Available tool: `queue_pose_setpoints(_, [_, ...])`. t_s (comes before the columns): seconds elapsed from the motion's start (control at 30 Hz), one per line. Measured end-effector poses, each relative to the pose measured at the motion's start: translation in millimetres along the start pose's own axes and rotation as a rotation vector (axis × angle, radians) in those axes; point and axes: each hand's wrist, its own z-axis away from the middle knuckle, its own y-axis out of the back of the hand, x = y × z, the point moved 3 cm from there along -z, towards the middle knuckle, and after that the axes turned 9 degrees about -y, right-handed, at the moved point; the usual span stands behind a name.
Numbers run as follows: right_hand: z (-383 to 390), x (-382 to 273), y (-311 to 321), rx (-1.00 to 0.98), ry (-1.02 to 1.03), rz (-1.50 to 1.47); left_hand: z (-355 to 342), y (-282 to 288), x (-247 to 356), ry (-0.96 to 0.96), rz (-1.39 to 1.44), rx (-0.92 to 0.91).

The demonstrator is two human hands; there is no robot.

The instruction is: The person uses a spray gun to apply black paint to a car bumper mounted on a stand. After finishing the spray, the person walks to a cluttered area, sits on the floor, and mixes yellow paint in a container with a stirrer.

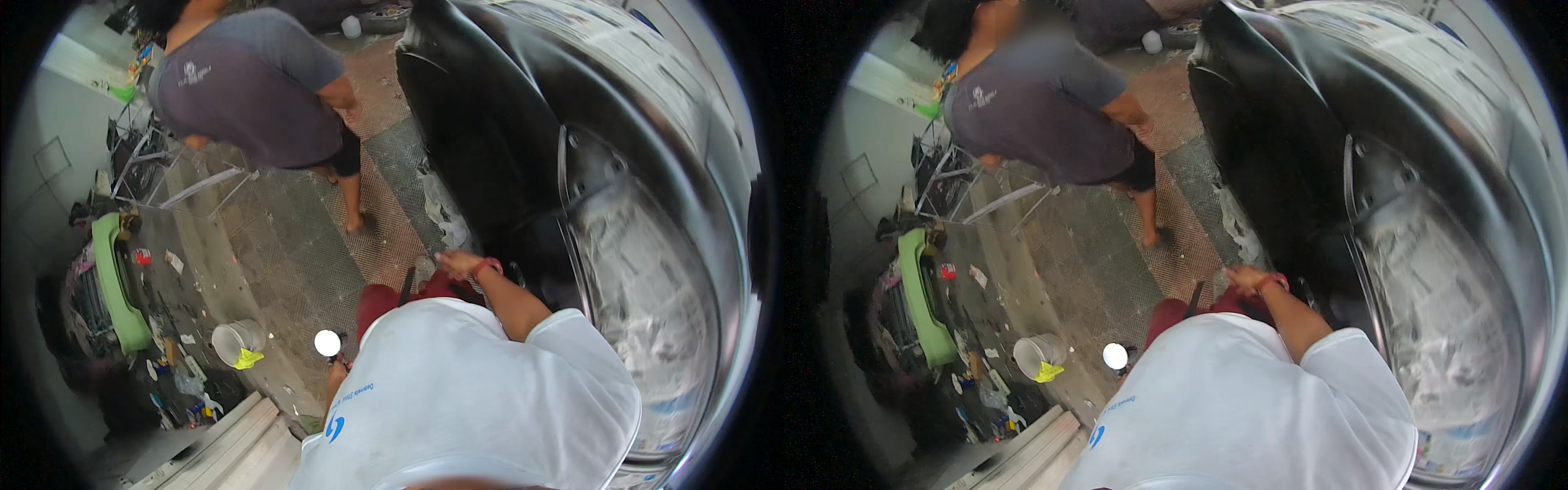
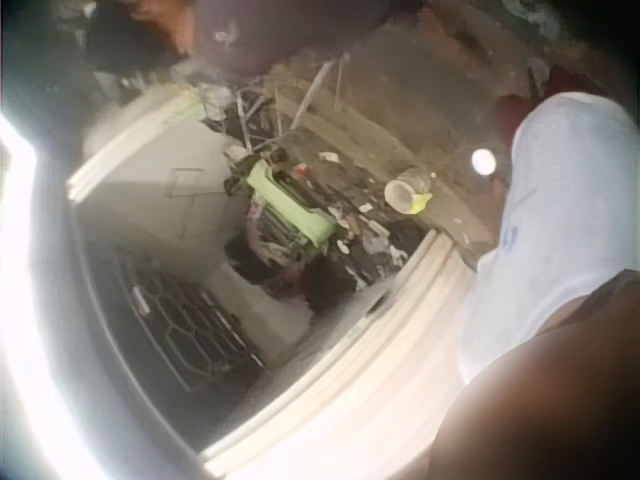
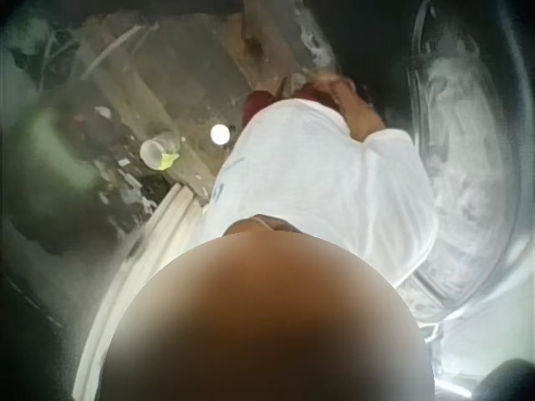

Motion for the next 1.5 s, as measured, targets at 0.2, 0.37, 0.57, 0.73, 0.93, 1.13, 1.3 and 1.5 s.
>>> queue_pose_setpoints(0.2, [-51.6,-217.3,139.4,0.031,0.207,-0.229,-24.6,-52.4,79.4,0.062,0.06,0.03])
queue_pose_setpoints(0.37, [-123.1,-344.0,238.5,0.293,0.321,-0.834,-96.0,-71.8,161.6,0.123,0.049,0.006])
queue_pose_setpoints(0.57, [-153.6,-430.1,412.8,0.63,0.378,-1.169,-205.9,-63.9,308.9,0.158,0.085,-0.001])
queue_pose_setpoints(0.73, [-156.9,-446.2,505.6,0.861,0.295,-1.251,-315.9,-56.9,495.7,0.115,0.132,0.075])
queue_pose_setpoints(0.93, [-220.3,-474.5,495.8,0.892,0.223,-1.192,-424.8,-93.9,754.2,-0.229,0.043,0.062])
queue_pose_setpoints(1.13, [-351.7,-626.6,528.9,0.748,0.046,-0.963,-508.4,-141.7,919.8,-0.17,0.048,0.016])
queue_pose_setpoints(1.3, [-425.6,-881.5,636.9,0.694,0.447,-0.288,-560.7,-147.8,997.7,0.021,0.113,0.056])
queue_pose_setpoints(1.5, [-487.8,-1189.2,738.0,0.388,0.718,-0.204,-606.2,-140.7,1083.6,0.139,0.145,0.034])
